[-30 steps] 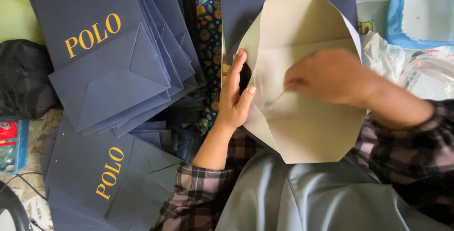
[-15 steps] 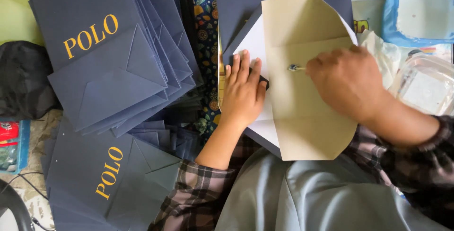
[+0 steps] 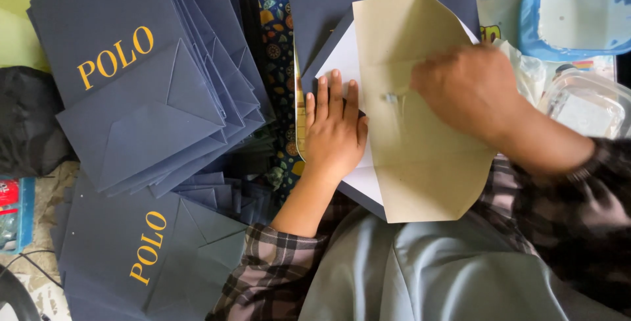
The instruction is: The person assembles a branded paper envelope by applying glue to the inner flaps and folding the sides to form the pocket. They press the glued edges to secure the shape and wipe the exterior surface with a cloth.
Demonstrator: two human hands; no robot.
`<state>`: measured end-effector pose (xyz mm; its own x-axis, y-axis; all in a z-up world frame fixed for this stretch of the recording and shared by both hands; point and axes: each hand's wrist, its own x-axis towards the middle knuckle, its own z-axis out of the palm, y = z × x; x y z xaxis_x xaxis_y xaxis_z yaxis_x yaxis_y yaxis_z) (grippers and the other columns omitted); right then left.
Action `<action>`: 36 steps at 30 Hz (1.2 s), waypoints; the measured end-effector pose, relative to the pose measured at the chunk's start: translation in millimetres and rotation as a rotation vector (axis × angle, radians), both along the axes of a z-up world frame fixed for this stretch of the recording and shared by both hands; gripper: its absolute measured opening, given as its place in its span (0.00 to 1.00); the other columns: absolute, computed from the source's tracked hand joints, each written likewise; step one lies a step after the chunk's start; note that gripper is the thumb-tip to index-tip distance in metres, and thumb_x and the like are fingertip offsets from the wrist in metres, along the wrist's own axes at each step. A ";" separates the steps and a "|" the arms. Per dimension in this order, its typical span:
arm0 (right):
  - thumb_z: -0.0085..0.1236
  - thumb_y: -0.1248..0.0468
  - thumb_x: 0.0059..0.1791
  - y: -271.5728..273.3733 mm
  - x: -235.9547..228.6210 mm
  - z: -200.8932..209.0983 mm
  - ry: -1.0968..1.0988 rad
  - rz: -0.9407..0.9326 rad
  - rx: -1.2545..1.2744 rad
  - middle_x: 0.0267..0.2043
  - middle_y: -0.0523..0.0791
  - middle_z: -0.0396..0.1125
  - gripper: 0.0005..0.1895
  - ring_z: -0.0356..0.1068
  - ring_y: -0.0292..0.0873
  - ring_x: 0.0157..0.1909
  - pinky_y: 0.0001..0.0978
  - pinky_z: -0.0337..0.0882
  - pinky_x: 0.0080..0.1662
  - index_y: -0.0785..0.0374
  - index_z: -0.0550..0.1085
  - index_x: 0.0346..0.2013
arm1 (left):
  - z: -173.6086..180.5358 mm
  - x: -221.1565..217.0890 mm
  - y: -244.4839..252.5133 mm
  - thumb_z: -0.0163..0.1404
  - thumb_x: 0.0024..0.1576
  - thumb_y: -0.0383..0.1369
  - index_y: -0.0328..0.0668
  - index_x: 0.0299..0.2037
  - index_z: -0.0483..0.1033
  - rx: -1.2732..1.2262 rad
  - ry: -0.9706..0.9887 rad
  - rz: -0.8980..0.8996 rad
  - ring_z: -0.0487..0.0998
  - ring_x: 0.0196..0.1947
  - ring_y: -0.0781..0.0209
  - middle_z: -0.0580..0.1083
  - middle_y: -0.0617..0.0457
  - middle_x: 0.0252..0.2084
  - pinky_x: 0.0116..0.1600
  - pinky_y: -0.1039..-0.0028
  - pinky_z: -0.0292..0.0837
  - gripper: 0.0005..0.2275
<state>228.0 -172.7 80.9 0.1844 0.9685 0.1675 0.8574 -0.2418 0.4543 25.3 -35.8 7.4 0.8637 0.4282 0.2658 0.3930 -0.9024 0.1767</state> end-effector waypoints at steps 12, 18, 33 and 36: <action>0.57 0.70 0.40 -61.7 -64.0 25.4 0.244 0.128 -0.198 0.18 0.38 0.63 0.14 0.68 0.45 0.22 0.40 0.66 0.26 0.48 0.64 0.17 | 2.7 0.5 -0.3 0.42 0.64 0.46 0.46 0.75 0.58 0.007 0.103 0.031 0.47 0.79 0.40 0.48 0.43 0.79 0.78 0.45 0.40 0.28; 0.56 0.57 0.50 -30.9 -26.2 5.8 -0.002 0.056 -0.099 0.20 0.34 0.61 0.17 0.68 0.40 0.22 0.35 0.65 0.24 0.44 0.66 0.18 | -2.7 0.8 0.4 0.43 0.63 0.45 0.46 0.73 0.60 -0.024 0.021 0.026 0.49 0.78 0.38 0.50 0.42 0.78 0.77 0.42 0.44 0.28; 0.55 0.49 0.54 -63.0 -44.0 17.1 0.158 0.042 -0.244 0.20 0.34 0.65 0.20 0.72 0.42 0.27 0.35 0.68 0.27 0.43 0.67 0.18 | 4.8 -0.8 -0.3 0.44 0.63 0.44 0.46 0.73 0.61 0.036 0.039 0.020 0.50 0.78 0.38 0.51 0.41 0.78 0.77 0.45 0.46 0.28; 0.55 0.65 0.45 -74.0 -16.5 19.3 -0.031 0.080 -0.226 0.24 0.35 0.62 0.10 0.67 0.39 0.24 0.36 0.63 0.22 0.46 0.66 0.23 | 2.7 -0.8 0.0 0.44 0.63 0.45 0.46 0.73 0.62 0.049 0.014 0.024 0.51 0.78 0.38 0.52 0.41 0.78 0.77 0.44 0.48 0.28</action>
